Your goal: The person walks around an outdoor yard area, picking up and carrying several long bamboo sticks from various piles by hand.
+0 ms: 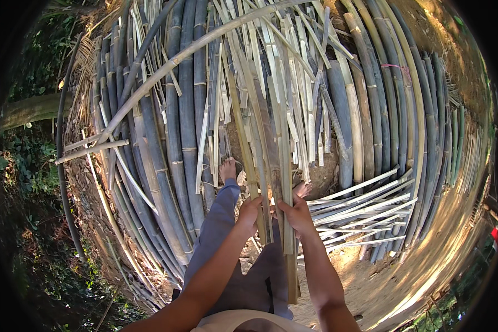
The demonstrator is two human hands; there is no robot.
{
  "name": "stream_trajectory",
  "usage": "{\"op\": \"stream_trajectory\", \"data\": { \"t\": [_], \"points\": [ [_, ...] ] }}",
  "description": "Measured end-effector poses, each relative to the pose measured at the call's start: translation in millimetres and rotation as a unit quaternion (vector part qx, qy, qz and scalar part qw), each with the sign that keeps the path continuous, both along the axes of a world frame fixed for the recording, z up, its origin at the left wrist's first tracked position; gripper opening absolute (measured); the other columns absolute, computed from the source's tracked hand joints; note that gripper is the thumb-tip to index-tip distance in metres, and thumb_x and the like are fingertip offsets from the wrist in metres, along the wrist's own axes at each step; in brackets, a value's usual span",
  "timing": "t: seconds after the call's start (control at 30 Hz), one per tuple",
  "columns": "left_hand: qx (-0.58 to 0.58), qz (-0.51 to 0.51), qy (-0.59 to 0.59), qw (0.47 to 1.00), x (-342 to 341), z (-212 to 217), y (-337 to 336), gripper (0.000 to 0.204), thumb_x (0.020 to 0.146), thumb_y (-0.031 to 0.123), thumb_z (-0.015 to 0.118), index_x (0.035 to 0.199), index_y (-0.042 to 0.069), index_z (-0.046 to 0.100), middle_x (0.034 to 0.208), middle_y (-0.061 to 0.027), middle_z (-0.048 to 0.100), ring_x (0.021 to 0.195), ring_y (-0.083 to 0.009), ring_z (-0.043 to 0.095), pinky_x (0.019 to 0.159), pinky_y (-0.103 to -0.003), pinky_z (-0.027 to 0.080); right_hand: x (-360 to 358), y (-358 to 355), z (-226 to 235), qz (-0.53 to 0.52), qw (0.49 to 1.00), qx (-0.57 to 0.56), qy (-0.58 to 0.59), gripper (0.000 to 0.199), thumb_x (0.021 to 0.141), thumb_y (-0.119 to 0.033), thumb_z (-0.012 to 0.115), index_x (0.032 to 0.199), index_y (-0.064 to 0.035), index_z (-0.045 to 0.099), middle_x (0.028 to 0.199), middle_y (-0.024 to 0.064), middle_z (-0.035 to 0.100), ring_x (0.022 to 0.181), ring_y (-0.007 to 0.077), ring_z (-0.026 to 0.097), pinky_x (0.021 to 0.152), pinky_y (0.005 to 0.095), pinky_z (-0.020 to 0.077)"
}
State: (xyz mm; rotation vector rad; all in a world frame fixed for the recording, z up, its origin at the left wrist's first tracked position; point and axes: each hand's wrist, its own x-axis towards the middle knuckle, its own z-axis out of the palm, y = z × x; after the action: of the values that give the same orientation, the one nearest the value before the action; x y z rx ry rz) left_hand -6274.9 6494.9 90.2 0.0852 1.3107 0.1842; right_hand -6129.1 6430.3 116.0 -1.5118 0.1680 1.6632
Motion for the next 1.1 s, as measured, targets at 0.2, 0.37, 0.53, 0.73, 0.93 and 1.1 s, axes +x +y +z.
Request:
{"op": "stream_trajectory", "data": {
  "t": [0.2, 0.37, 0.53, 0.73, 0.93, 1.1],
  "points": [
    [-0.027, -0.002, -0.035, 0.999, 11, -5, 4, 0.043, 0.092, 0.042, 0.068, 0.116, 0.009, 0.056, 0.105, -0.0060, 0.065, 0.087, -0.0146, 0.065, 0.073, -0.033, 0.056, -15, 2, 12, 0.200, 0.915, 0.069, -0.342, 0.059, 0.089, -0.018, 0.069, 0.139, 0.0026, 0.046, 0.111, 0.0203, 0.063, 0.108, 0.0339, 0.062, 0.093, 0.0397, 0.0495],
    [-0.042, -0.039, -0.129, 0.990, 17, -11, 9, 0.040, 0.093, 0.037, 0.069, 0.118, 0.007, 0.058, 0.102, -0.0053, 0.067, 0.086, -0.0151, 0.067, 0.074, -0.031, 0.057, -13, -12, 2, 0.269, 0.842, 0.097, -0.457, 0.072, 0.083, -0.027, 0.071, 0.139, 0.0070, 0.043, 0.123, 0.0287, 0.056, 0.113, 0.0436, 0.055, 0.099, 0.0446, 0.0438],
    [-0.086, -0.019, -0.120, 0.989, 25, -13, 6, 0.028, 0.101, 0.029, 0.056, 0.115, 0.006, 0.060, 0.095, -0.0068, 0.068, 0.079, -0.0186, 0.069, 0.071, -0.033, 0.059, -3, -11, 20, 0.206, 0.865, 0.111, -0.444, 0.065, 0.075, -0.022, 0.077, 0.127, 0.0063, 0.052, 0.116, 0.0250, 0.058, 0.107, 0.0429, 0.057, 0.094, 0.0470, 0.0448],
    [-0.120, -0.003, -0.116, 0.986, 32, -24, -7, 0.029, 0.101, 0.031, 0.055, 0.113, 0.005, 0.062, 0.099, -0.0064, 0.069, 0.081, -0.0209, 0.069, 0.074, -0.036, 0.058, 15, -9, 20, 0.239, 0.904, -0.035, -0.353, 0.071, 0.069, -0.017, 0.073, 0.132, 0.0082, 0.052, 0.110, 0.0285, 0.065, 0.103, 0.0361, 0.065, 0.087, 0.0390, 0.0514],
    [-0.058, -0.072, -0.071, 0.993, 49, -25, -14, 0.022, 0.096, 0.022, 0.063, 0.109, 0.004, 0.061, 0.091, -0.0065, 0.067, 0.076, -0.0204, 0.069, 0.066, -0.037, 0.059, 31, -64, -42, -0.063, 0.987, 0.043, -0.139, 0.055, 0.085, 0.001, 0.054, 0.139, 0.0066, 0.048, 0.118, 0.0191, 0.067, 0.090, 0.0206, 0.068, 0.076, 0.0286, 0.0548],
    [-0.045, -0.103, -0.033, 0.993, 58, -25, -11, 0.019, 0.092, 0.017, 0.067, 0.105, 0.004, 0.061, 0.088, -0.0064, 0.067, 0.073, -0.0201, 0.068, 0.064, -0.036, 0.059, 52, -88, -58, -0.199, 0.959, 0.028, 0.200, 0.035, 0.103, -0.018, 0.048, 0.134, -0.0027, 0.052, 0.088, 0.0021, 0.060, 0.067, 0.0088, 0.052, 0.063, 0.0219, 0.0472]
  ]
}}
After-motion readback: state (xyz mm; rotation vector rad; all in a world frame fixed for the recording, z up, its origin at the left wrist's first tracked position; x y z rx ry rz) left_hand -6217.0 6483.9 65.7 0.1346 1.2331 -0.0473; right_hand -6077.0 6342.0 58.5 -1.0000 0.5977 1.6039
